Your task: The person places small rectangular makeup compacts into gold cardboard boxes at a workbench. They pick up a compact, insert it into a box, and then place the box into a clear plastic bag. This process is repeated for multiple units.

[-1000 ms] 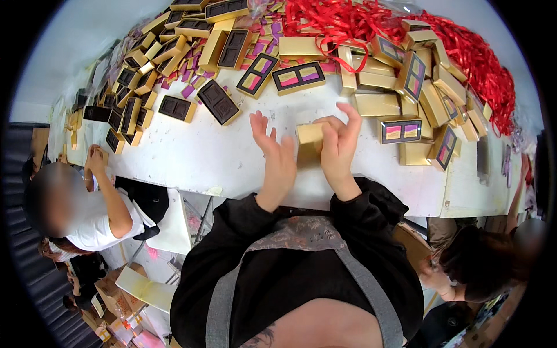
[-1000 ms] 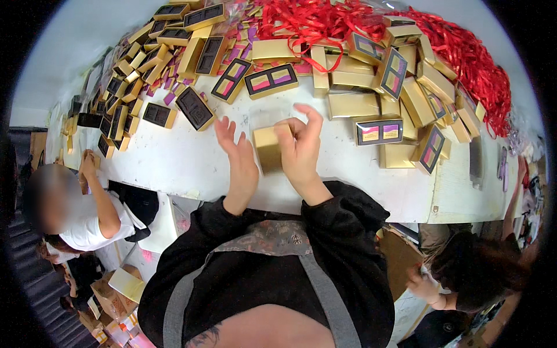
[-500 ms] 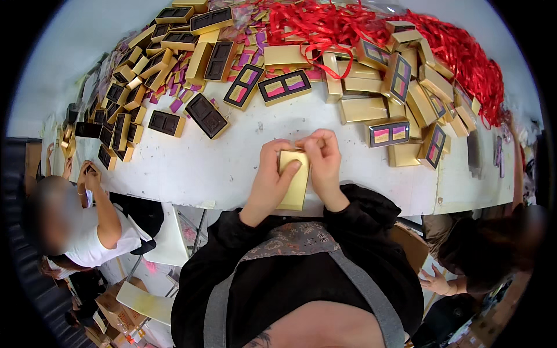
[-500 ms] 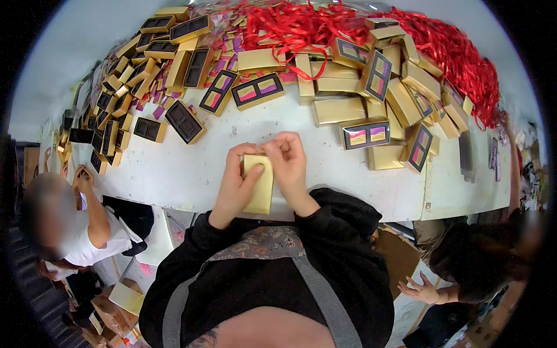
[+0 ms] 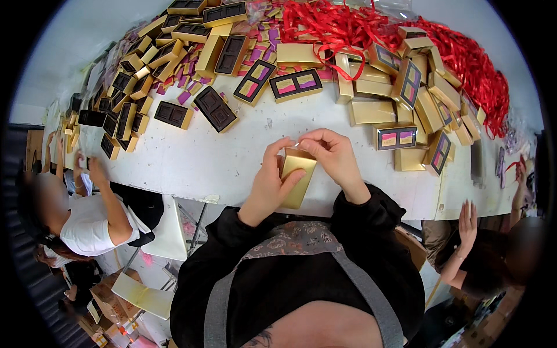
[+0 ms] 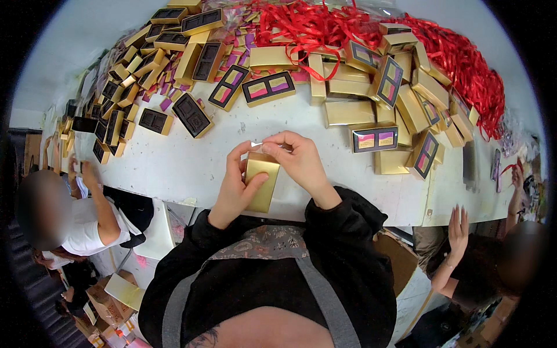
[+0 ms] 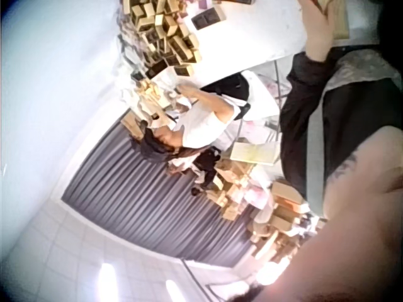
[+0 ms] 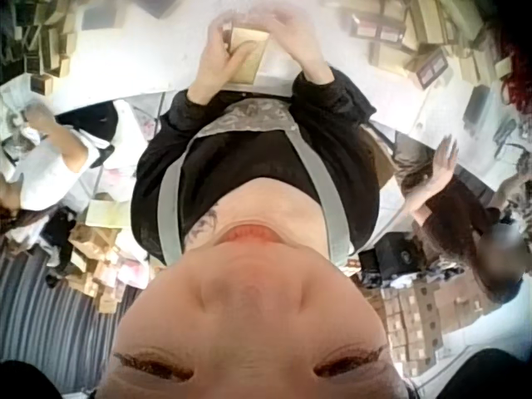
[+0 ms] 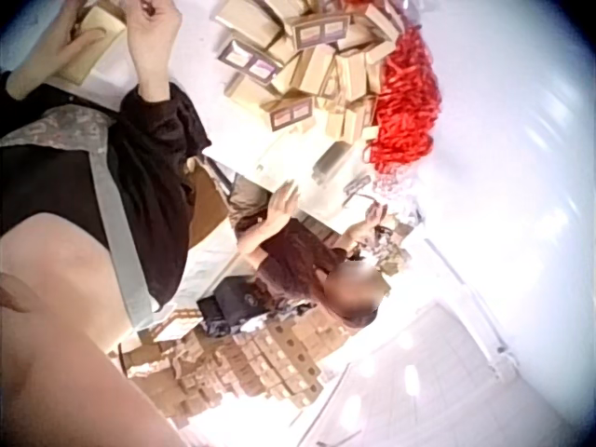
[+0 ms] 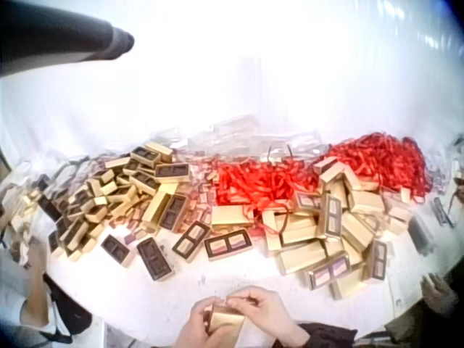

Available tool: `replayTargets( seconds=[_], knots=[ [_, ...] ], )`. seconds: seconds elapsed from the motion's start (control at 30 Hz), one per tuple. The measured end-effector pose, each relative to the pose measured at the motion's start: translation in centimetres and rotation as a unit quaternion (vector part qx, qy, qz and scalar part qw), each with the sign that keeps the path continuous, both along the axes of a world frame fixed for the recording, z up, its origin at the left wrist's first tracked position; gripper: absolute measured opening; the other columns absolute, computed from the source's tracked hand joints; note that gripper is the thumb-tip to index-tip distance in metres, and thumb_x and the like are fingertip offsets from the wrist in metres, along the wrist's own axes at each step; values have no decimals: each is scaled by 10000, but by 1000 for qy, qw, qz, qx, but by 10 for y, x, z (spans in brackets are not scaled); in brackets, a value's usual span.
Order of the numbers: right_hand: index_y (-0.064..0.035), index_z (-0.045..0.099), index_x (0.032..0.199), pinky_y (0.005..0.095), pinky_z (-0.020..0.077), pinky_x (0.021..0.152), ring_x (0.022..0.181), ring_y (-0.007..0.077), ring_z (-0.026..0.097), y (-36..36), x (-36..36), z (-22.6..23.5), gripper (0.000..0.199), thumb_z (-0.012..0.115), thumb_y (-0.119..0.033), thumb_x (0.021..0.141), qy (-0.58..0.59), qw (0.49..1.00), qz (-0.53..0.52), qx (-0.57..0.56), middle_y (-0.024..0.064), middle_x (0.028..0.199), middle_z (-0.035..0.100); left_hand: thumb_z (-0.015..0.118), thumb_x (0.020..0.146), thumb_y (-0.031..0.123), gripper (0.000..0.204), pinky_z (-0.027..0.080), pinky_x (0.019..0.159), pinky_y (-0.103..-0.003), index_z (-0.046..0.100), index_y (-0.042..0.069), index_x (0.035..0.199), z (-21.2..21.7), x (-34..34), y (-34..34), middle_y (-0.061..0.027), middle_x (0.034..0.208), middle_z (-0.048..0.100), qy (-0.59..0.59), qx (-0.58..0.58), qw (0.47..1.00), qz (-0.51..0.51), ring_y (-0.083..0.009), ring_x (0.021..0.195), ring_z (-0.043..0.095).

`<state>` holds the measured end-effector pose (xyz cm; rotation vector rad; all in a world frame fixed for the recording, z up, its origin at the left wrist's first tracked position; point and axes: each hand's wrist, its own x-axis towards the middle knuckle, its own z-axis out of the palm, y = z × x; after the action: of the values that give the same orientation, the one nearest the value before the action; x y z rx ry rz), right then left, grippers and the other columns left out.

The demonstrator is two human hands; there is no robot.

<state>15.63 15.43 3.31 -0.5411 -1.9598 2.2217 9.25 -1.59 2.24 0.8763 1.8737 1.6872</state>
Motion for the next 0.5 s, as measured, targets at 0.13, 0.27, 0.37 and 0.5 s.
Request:
replayTargets(
  seconds=[0.13, 0.27, 0.37, 0.5],
  knots=[
    [-4, 670, 1135, 280, 509, 891, 1047, 145, 610, 4, 7, 13, 229, 650, -38, 910, 59, 993, 38, -92, 99, 1217, 633, 669, 881, 99, 479, 481, 848, -324, 435, 61, 1297, -1, -7, 4, -131, 1257, 502, 21, 26, 999, 15, -233, 1033, 560],
    [-14, 649, 1202, 288, 498, 933, 1132, 161, 582, 1, 24, -10, 287, 634, -20, 915, 63, 994, 70, -58, 106, 1297, 596, 670, 880, 108, 395, 449, 925, -339, 508, 76, 1239, -8, -4, 4, -153, 1296, 484, 71, 23, 997, -18, -262, 1162, 503],
    [-20, 625, 1244, 289, 493, 939, 1178, 161, 558, 11, 32, 3, 327, 631, -20, 918, 44, 994, 86, -56, 105, 1358, 558, 665, 883, 111, 377, 441, 942, -361, 515, 69, 1227, -13, 0, 11, -164, 1322, 457, 51, 51, 997, -16, -282, 1150, 511],
    [-23, 597, 1274, 281, 491, 929, 1223, 161, 534, 3, 24, 11, 338, 603, -40, 936, 80, 996, -4, -24, 118, 1444, 485, 619, 903, 101, 449, 421, 979, -359, 447, 55, 1315, 6, -18, 26, -179, 1337, 442, 27, 59, 997, -50, -298, 1147, 510]
  ],
)
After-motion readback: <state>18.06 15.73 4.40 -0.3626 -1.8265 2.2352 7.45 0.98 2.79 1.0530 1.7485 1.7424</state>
